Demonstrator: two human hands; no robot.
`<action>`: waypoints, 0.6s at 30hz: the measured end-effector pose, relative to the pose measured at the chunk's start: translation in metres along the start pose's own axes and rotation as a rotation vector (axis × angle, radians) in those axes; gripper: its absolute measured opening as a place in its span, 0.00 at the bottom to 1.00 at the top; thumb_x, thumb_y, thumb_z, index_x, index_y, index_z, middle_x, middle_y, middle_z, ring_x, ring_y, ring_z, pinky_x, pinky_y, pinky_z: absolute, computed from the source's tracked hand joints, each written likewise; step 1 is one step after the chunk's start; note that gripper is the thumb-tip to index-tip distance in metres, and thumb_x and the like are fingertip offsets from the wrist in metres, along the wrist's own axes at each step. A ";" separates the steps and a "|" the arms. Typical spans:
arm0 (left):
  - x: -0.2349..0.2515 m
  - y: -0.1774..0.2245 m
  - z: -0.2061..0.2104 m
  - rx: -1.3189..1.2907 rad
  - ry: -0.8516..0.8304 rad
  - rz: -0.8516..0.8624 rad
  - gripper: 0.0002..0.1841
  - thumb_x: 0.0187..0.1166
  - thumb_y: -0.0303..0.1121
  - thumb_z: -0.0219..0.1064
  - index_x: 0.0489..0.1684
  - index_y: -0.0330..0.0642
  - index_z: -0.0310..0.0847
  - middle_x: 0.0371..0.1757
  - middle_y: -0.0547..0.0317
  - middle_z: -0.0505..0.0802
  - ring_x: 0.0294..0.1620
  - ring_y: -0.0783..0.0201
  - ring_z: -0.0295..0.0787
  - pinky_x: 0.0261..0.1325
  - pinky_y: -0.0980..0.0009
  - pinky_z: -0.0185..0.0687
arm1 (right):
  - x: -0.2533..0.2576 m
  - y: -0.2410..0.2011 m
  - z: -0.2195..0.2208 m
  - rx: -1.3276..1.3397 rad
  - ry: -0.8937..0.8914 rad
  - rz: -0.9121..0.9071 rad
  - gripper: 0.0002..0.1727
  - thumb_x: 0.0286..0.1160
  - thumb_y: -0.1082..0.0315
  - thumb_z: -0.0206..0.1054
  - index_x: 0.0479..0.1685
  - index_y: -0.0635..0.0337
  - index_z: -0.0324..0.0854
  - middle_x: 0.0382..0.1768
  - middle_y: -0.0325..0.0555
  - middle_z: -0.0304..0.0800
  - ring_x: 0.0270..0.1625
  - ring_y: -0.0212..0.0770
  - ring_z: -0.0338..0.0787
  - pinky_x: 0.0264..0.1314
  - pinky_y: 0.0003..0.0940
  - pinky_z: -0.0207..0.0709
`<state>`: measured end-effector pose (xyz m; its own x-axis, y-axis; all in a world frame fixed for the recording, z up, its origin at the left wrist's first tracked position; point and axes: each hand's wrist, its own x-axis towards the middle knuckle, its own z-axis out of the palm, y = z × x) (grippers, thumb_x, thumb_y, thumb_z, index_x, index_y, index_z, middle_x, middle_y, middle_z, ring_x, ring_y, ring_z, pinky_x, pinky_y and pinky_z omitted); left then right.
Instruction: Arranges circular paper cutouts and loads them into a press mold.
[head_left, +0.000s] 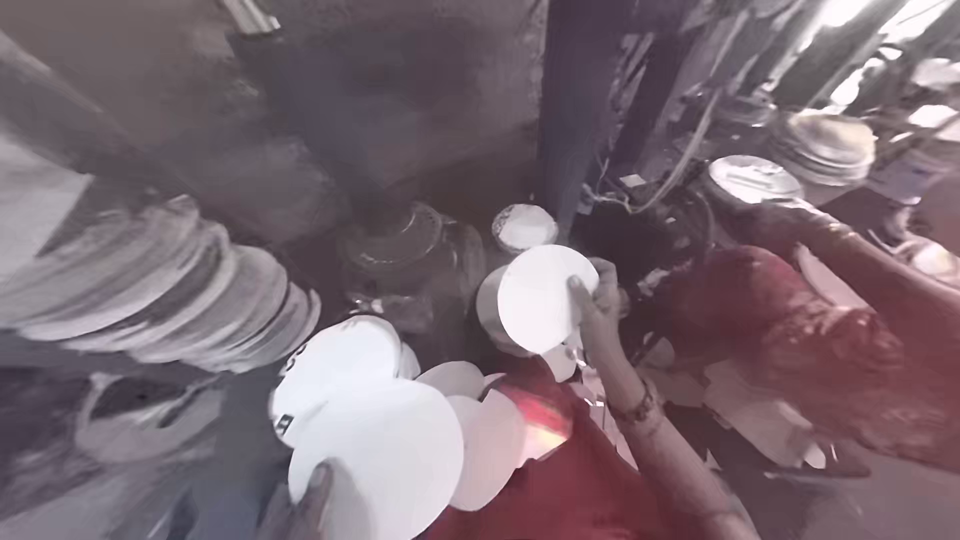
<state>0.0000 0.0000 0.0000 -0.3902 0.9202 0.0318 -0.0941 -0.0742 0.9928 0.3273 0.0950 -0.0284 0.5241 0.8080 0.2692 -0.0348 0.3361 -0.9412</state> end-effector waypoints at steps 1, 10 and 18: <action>0.000 -0.003 -0.005 -0.026 0.004 0.016 0.12 0.85 0.22 0.49 0.60 0.40 0.72 0.41 0.82 0.92 0.43 0.86 0.90 0.53 0.83 0.88 | -0.008 -0.005 0.000 -0.016 -0.077 0.008 0.19 0.76 0.75 0.63 0.65 0.63 0.69 0.45 0.39 0.87 0.42 0.27 0.90 0.47 0.27 0.88; 0.000 0.008 -0.001 0.012 0.111 0.064 0.11 0.86 0.21 0.49 0.58 0.40 0.72 0.39 0.83 0.90 0.42 0.88 0.88 0.51 0.84 0.87 | 0.022 0.015 0.005 -1.074 -0.378 -0.088 0.35 0.76 0.52 0.73 0.77 0.67 0.76 0.80 0.66 0.73 0.86 0.68 0.65 0.84 0.70 0.57; -0.001 -0.001 -0.009 -0.026 0.097 0.081 0.14 0.85 0.21 0.47 0.56 0.43 0.76 0.38 0.83 0.93 0.39 0.84 0.91 0.45 0.83 0.89 | 0.023 0.008 0.001 -0.590 -0.222 -0.083 0.20 0.77 0.72 0.70 0.65 0.67 0.72 0.49 0.60 0.87 0.46 0.52 0.91 0.48 0.52 0.86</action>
<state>-0.0080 -0.0041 -0.0017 -0.4842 0.8693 0.0988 -0.0821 -0.1576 0.9841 0.3382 0.1164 -0.0295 0.3141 0.8931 0.3222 0.5058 0.1298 -0.8529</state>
